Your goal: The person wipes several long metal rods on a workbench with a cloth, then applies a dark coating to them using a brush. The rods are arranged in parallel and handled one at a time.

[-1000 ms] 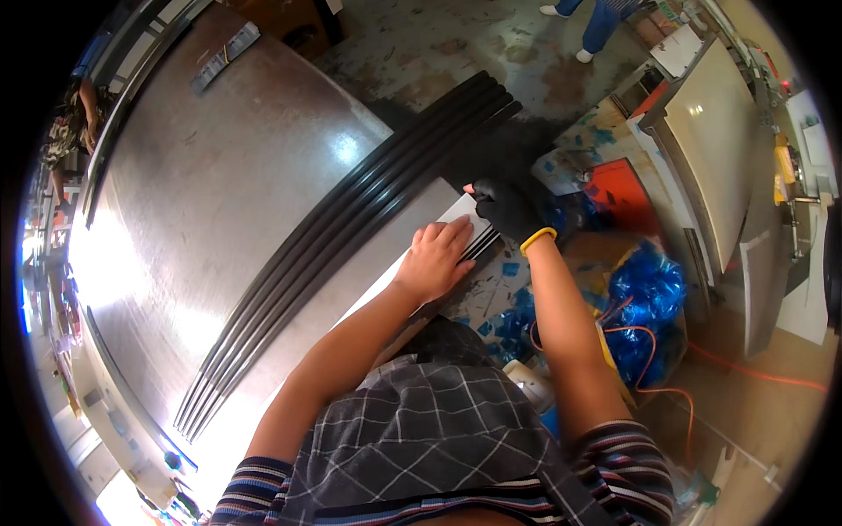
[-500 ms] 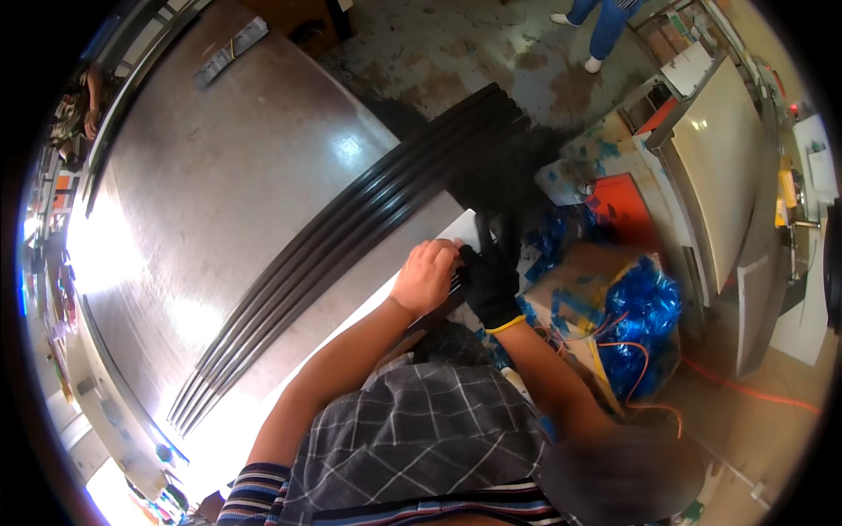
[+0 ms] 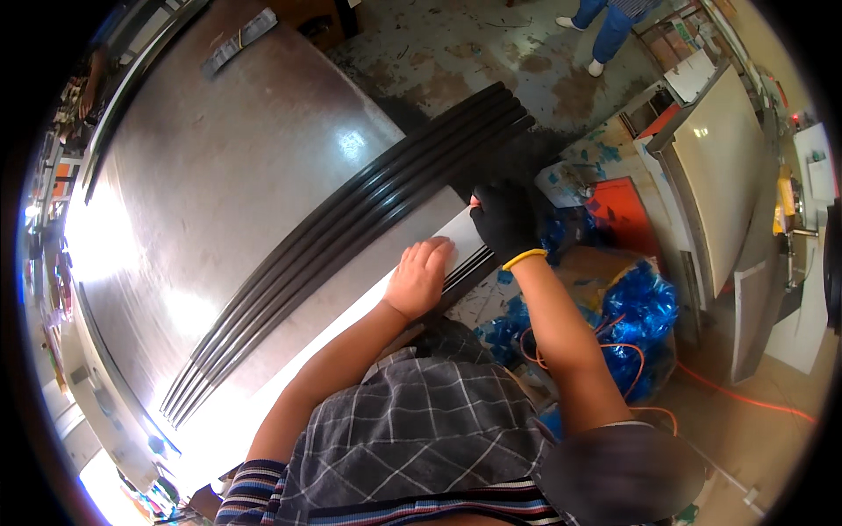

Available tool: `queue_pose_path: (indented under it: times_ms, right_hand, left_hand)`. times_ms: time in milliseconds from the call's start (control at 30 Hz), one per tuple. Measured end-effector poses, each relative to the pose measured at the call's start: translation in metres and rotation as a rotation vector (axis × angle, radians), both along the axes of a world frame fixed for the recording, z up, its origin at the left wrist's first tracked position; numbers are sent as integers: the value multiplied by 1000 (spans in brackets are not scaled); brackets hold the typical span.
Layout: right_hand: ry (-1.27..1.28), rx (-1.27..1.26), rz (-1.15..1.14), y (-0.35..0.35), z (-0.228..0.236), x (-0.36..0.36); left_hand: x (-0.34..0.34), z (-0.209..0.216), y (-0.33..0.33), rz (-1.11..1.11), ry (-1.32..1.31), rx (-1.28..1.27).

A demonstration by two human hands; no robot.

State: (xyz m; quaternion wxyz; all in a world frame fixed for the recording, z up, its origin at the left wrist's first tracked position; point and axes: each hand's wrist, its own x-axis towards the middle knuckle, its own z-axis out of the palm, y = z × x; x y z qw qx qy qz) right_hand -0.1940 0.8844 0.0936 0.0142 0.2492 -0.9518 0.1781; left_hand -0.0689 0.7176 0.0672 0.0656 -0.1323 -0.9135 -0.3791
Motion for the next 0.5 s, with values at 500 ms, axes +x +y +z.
queue_pose_path:
  times_ms: [500]
  right_hand:
    - [20, -179, -7, -8, -16, 76]
  left_hand:
    - [11, 8, -23, -90, -40, 170]
